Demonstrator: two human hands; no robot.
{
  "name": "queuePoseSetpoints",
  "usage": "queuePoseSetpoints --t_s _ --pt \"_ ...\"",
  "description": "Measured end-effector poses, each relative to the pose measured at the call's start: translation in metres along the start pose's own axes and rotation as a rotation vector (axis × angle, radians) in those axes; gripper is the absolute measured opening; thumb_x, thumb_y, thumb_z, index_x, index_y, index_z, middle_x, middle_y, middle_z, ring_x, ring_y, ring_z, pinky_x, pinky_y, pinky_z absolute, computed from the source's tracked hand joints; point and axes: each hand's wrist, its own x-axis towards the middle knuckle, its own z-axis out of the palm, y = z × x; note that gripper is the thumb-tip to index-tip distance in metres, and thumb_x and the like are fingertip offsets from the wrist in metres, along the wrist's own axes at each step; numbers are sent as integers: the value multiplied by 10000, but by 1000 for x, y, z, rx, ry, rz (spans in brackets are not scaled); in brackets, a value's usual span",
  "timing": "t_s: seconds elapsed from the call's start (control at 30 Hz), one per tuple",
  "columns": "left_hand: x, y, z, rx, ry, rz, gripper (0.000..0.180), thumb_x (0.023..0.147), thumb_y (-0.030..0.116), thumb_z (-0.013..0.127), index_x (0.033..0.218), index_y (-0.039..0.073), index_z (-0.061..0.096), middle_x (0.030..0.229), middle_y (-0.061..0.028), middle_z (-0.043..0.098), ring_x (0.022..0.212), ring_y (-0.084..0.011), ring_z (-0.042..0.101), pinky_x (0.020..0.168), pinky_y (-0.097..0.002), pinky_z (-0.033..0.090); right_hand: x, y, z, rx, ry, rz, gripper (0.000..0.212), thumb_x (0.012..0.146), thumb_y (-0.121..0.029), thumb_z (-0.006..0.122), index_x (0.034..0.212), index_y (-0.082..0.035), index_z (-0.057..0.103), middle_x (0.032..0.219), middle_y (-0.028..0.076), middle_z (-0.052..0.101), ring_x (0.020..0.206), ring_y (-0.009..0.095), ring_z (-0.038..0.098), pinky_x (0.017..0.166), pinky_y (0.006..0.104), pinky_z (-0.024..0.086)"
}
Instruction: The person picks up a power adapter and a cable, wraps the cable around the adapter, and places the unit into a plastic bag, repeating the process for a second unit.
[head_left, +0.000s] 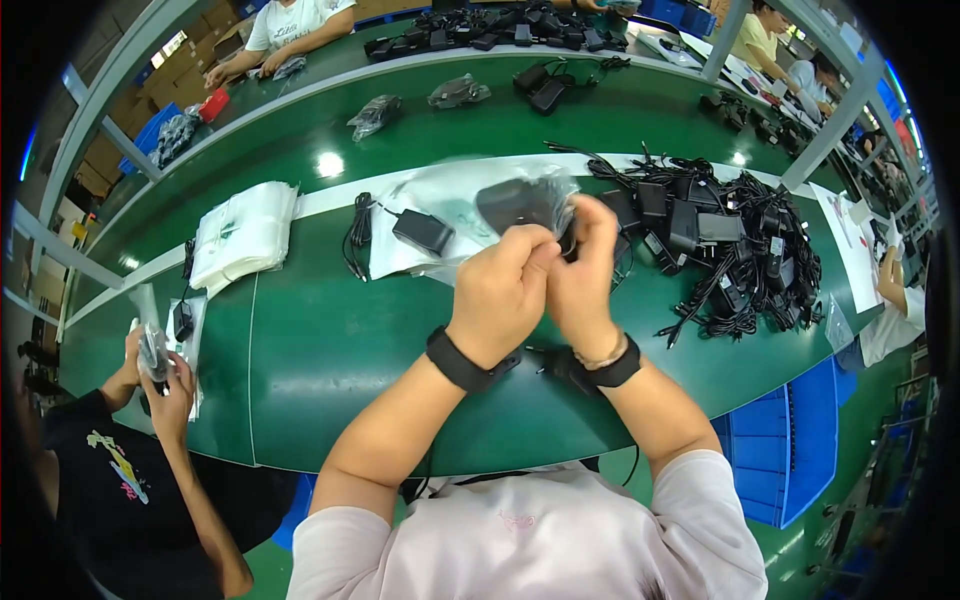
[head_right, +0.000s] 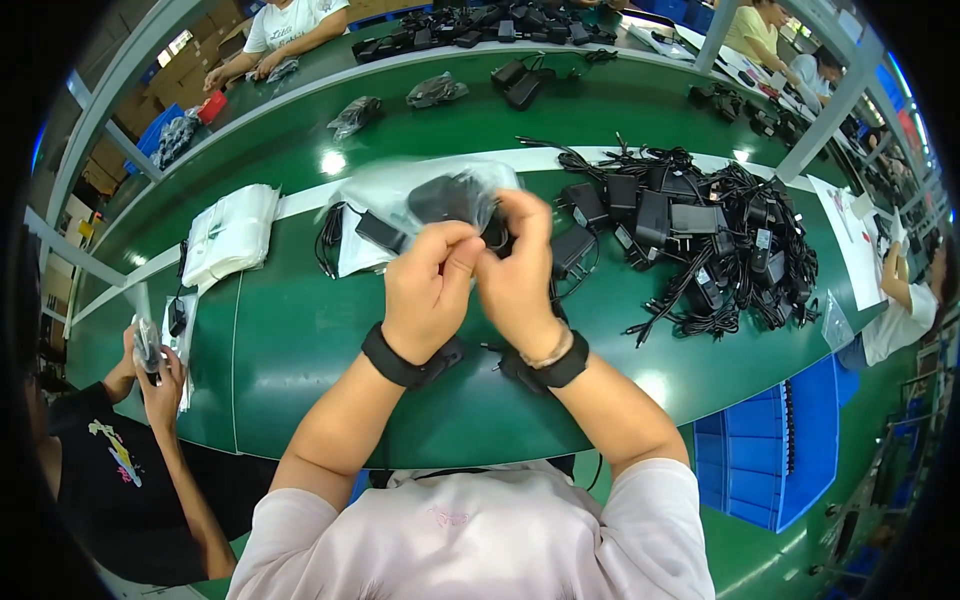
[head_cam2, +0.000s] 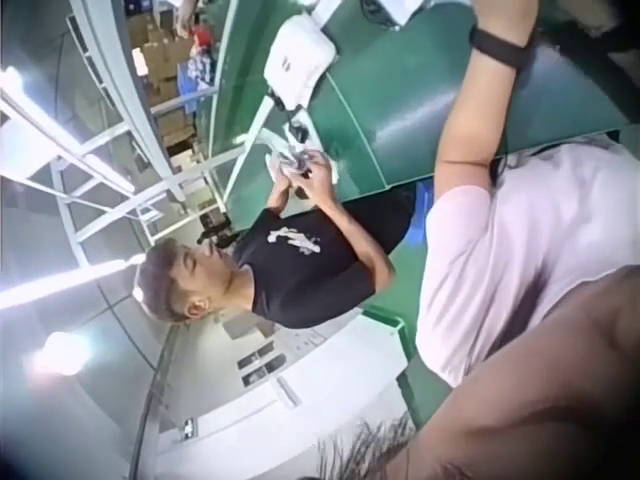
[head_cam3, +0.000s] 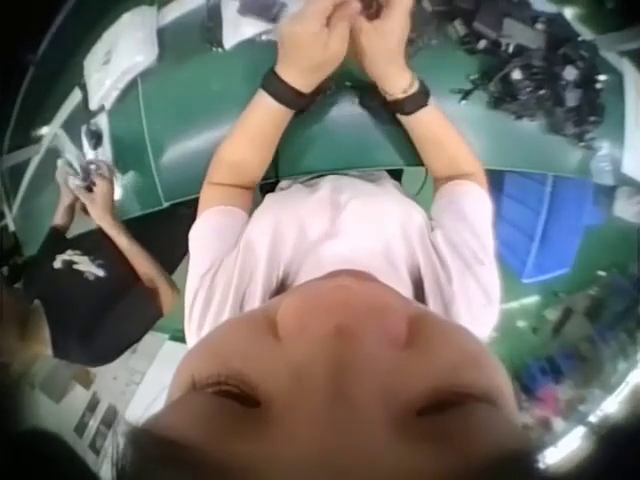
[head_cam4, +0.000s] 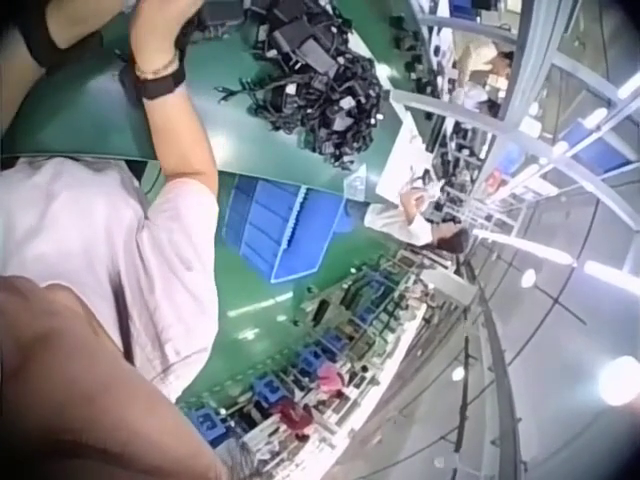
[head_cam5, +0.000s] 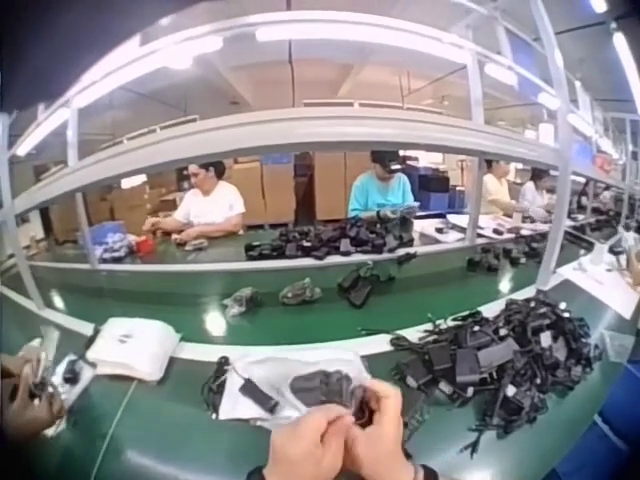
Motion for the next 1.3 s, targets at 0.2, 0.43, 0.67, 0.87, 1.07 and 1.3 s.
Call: queuePoseSetpoints --t_s 0.2,0.43,0.67,0.87,1.07,1.3 --pt "2 3 -5 142 202 182 71 822 58 599 883 31 573 693 -111 595 567 -231 575 497 -308 439 16 -3 -7 -692 -270 -901 456 696 -23 670 1122 -56 512 959 114 576 760 257 568 657 309 465" --pt "1 2 -11 270 169 198 50 810 48 558 854 25 550 658 -126 585 567 -286 583 484 -356 446 13 -1 -9 -995 -501 -905 449 701 -28 640 1138 -67 544 918 129 592 754 277 563 624 302 466" --pt "11 2 -21 438 -221 -28 101 800 33 496 897 16 511 621 -174 570 562 -339 586 492 -396 464 24 15 -1 -468 -583 138 356 808 -66 570 1163 -80 545 861 56 604 725 145 573 586 262 470" --pt "22 12 -21 354 -304 -61 106 787 40 528 889 26 502 617 -173 568 589 -359 582 514 -419 461 35 7 4 198 -382 693 289 849 -68 555 1138 -58 541 900 40 606 733 100 566 629 240 475" --pt "22 7 -27 111 -266 180 101 764 20 560 860 36 532 649 -138 584 578 -329 588 516 -394 470 29 -6 36 271 -368 391 239 835 -75 582 1069 -37 552 911 53 611 735 101 570 647 245 479" --pt "27 20 -66 364 -16 -77 202 793 132 600 959 40 530 779 -141 604 744 -296 600 642 -373 481 41 6 27 -52 -538 258 352 828 -122 588 1133 30 498 913 43 578 792 103 557 682 230 461"
